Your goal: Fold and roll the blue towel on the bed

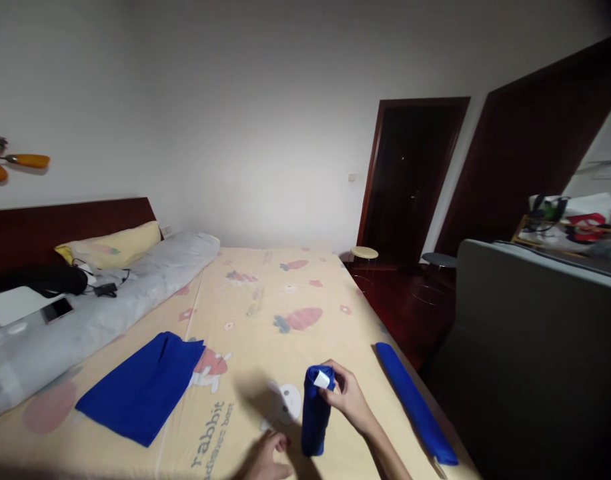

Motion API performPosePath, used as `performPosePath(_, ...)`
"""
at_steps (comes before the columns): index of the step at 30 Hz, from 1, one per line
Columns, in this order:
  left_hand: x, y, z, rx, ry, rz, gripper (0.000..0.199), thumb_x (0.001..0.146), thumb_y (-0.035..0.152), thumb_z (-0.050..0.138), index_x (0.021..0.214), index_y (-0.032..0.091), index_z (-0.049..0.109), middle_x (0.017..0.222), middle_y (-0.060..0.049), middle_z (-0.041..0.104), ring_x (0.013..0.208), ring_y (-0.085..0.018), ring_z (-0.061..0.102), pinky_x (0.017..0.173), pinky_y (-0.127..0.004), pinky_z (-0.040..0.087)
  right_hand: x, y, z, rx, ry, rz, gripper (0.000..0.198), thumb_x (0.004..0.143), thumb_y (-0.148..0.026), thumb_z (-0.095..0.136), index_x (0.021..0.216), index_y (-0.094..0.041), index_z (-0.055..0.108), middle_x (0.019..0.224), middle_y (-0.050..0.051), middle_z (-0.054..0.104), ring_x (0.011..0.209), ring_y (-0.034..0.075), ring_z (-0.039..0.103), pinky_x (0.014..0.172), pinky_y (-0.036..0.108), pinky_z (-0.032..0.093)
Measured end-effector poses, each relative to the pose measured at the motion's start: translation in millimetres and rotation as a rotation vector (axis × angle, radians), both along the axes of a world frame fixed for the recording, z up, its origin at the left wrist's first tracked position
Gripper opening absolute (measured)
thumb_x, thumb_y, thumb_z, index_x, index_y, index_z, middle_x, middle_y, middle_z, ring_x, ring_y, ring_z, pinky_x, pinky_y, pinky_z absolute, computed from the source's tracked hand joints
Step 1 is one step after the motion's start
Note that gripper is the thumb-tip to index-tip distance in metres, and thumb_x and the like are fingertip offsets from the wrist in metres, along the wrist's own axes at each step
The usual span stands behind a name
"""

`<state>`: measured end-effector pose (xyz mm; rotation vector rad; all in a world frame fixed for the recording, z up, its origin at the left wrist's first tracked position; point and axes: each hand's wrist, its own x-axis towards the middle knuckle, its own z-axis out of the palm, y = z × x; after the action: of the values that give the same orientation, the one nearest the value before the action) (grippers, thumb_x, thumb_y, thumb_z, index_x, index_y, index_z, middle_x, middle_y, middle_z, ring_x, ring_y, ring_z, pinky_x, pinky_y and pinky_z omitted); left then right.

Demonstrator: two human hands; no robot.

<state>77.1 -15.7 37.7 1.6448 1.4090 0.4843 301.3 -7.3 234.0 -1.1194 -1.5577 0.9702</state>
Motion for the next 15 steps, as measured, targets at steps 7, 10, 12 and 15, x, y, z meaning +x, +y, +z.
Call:
performPosePath(7,-9,12,-42.9,0.103,0.015,-0.043,0.04,0.055,0.014,0.063,0.093,0.026,0.067,0.096,0.0,0.07,0.096,-0.017,0.063,0.09,-0.026,0.045,32,9,-2,0.002,-0.111,-0.023,0.028,0.059,-0.025,0.056,0.086,-0.019,0.06,0.079,0.0,0.06,0.078,0.018,0.054,0.072,0.031,0.043)
performPosePath(10,-13,17,-58.6,0.133,0.025,-0.046,0.036,0.057,0.015,0.064,0.091,0.027,0.067,0.094,0.001,0.07,0.094,-0.016,0.063,0.09,-0.026,0.046,64,24,29,0.062,-0.299,-0.03,0.03,0.058,-0.02,0.053,0.087,-0.02,0.059,0.078,-0.002,0.06,0.075,0.015,0.054,0.069,0.029,0.043)
performPosePath(12,-15,20,-61.4,0.134,0.018,-0.076,0.034,0.059,0.016,0.065,0.092,0.027,0.067,0.094,0.001,0.07,0.094,-0.016,0.062,0.091,-0.027,0.045,87,41,51,0.092,-0.438,-0.058,0.031,0.057,-0.018,0.052,0.087,-0.02,0.059,0.075,-0.003,0.06,0.071,0.014,0.054,0.065,0.026,0.043)
performPosePath(15,-16,23,-58.8,0.102,-0.005,-0.141,0.033,0.062,0.021,0.068,0.094,0.027,0.067,0.095,0.0,0.07,0.095,-0.016,0.062,0.092,-0.028,0.045,120,72,76,0.115,-0.563,-0.119,0.033,0.057,-0.018,0.053,0.089,-0.02,0.058,0.068,-0.004,0.056,0.062,0.012,0.051,0.058,0.025,0.04)
